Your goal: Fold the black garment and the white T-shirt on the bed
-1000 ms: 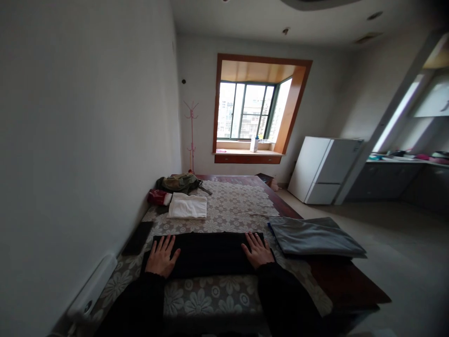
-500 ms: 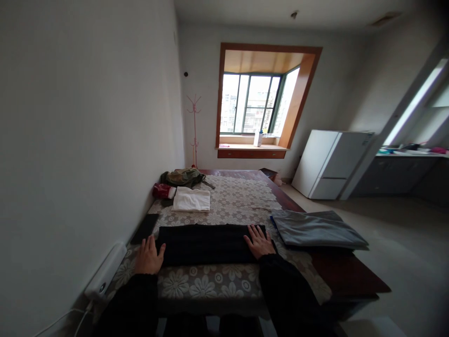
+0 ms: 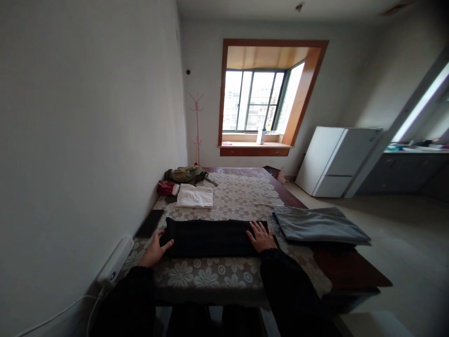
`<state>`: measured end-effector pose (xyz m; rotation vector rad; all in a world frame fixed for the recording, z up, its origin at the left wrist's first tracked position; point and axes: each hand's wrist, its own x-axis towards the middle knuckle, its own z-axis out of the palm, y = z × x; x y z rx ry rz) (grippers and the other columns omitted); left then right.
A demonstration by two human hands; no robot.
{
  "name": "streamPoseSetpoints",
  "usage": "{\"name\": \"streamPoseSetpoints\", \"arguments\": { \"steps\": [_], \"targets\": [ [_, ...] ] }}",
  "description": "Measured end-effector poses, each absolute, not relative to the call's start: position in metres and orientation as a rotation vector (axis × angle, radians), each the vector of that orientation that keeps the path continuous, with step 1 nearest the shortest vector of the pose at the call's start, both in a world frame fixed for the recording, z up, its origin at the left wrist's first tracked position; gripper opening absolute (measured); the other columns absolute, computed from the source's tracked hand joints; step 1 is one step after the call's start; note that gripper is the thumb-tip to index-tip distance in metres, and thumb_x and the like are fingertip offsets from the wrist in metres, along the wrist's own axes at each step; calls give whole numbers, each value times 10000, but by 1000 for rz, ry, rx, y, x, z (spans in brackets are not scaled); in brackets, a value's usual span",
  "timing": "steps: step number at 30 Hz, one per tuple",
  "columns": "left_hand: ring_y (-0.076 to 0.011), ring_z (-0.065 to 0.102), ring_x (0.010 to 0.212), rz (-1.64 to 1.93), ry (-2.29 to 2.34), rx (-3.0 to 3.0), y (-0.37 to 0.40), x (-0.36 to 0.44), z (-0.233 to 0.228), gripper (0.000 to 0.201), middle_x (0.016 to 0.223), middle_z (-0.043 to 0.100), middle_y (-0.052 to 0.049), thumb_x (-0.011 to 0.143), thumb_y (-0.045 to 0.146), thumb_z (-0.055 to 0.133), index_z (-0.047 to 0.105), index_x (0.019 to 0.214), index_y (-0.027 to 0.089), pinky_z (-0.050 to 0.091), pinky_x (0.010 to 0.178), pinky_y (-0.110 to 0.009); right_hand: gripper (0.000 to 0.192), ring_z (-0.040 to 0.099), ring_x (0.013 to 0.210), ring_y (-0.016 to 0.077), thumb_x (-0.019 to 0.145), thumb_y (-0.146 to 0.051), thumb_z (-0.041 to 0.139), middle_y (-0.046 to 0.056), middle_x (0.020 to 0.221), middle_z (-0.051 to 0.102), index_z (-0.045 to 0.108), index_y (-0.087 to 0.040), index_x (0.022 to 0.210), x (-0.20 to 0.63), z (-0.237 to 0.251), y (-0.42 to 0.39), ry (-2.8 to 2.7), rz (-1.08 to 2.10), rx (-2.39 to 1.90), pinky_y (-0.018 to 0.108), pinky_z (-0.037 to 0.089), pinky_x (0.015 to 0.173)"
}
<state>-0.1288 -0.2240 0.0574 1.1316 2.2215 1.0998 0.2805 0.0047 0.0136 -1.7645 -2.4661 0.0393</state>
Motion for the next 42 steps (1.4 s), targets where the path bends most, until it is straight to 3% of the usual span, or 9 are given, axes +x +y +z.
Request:
{"name": "streamPoseSetpoints", "arguments": {
  "steps": [3, 7, 13, 21, 26, 28, 31, 37, 42],
  "targets": [
    [-260, 629, 1227, 1263, 2125, 1117, -221, -129, 56, 693, 1439, 558, -180, 825, 409, 634, 393, 1422, 153, 532, 1006, -405, 633, 218, 1532, 239, 1008, -517, 280, 36, 1649, 305, 348, -234, 1570, 282, 20, 0, -2447, 54, -1757, 524, 51, 1249],
    [-258, 530, 1360, 1290, 2096, 1274, -219, -134, 55, 556, 1429, 590, -139, 784, 290, 608, 544, 1317, 146, 372, 1182, -418, 591, 236, 1527, 267, 1009, -413, 297, 80, 1624, 355, 376, -201, 1554, 271, 39, -14, -2422, 3, -1632, 590, -41, 1233],
    [-235, 552, 1349, 1250, 2116, 1174, -223, -145, 59, 479, 1394, 649, -64, 804, 280, 559, 638, 1270, 203, 403, 1163, -381, 633, 232, 1535, 243, 976, -398, 375, 73, 1639, 312, 351, -179, 1570, 184, 52, -64, -2525, 276, -1004, 476, 120, 1269],
    [-284, 603, 1286, 1311, 2234, 1148, -218, -148, 116, 510, 1309, 706, -51, 781, 322, 619, 681, 1277, 217, 452, 1129, -422, 714, 190, 1545, 299, 948, -501, 437, 142, 1645, 270, 389, -106, 1541, 122, 26, -85, -2370, 751, -1069, 500, 97, 1270],
    [-289, 595, 1281, 1555, 1852, 1399, -182, -59, 179, 576, 1349, 672, -79, 822, 374, 658, 612, 1365, 188, 435, 1142, -459, 729, 496, 1391, 238, 994, -590, 78, 133, 1631, 328, 191, -192, 1594, 154, 76, -66, -1630, 1663, -733, 476, 435, 1113],
    [-284, 644, 1207, 1518, 1426, 1446, -165, -18, 191, 755, 1397, 634, -112, 858, 417, 657, 395, 1532, 199, 512, 1055, -488, 784, 581, 1305, 241, 962, -644, -58, 117, 1609, 378, 174, -232, 1589, 180, 98, -55, -1415, 1829, -562, 488, 499, 1036],
    [-291, 629, 1243, 1427, 1000, 1461, -146, 22, 186, 878, 1546, 483, -149, 898, 457, 641, 158, 1608, 272, 508, 1042, -522, 901, 652, 1194, 272, 923, -733, -63, 136, 1453, 573, 358, -207, 1520, 226, 113, -36, -1397, 1808, -616, 489, 540, 958],
    [-281, 553, 1339, 1410, 1349, 1550, -126, 29, 115, 488, 1431, 607, -121, 945, 434, 543, 575, 1382, 218, 405, 1160, -476, 615, 689, 1070, 281, 823, -498, 628, 107, 1154, 730, 560, -177, 1344, 289, 85, 5, -1689, 1231, -1225, 438, 537, 983],
    [-305, 280, 1523, 1036, 1804, 1807, -113, 33, 61, 467, 1573, 465, -85, 961, 378, 462, 593, 1386, 237, 201, 1248, -535, 792, 555, 1294, 297, 669, -236, 689, 128, 1345, 628, 486, -148, 1429, 309, 72, 17, -1759, 940, -1335, 443, 365, 1167]
  ]
}}
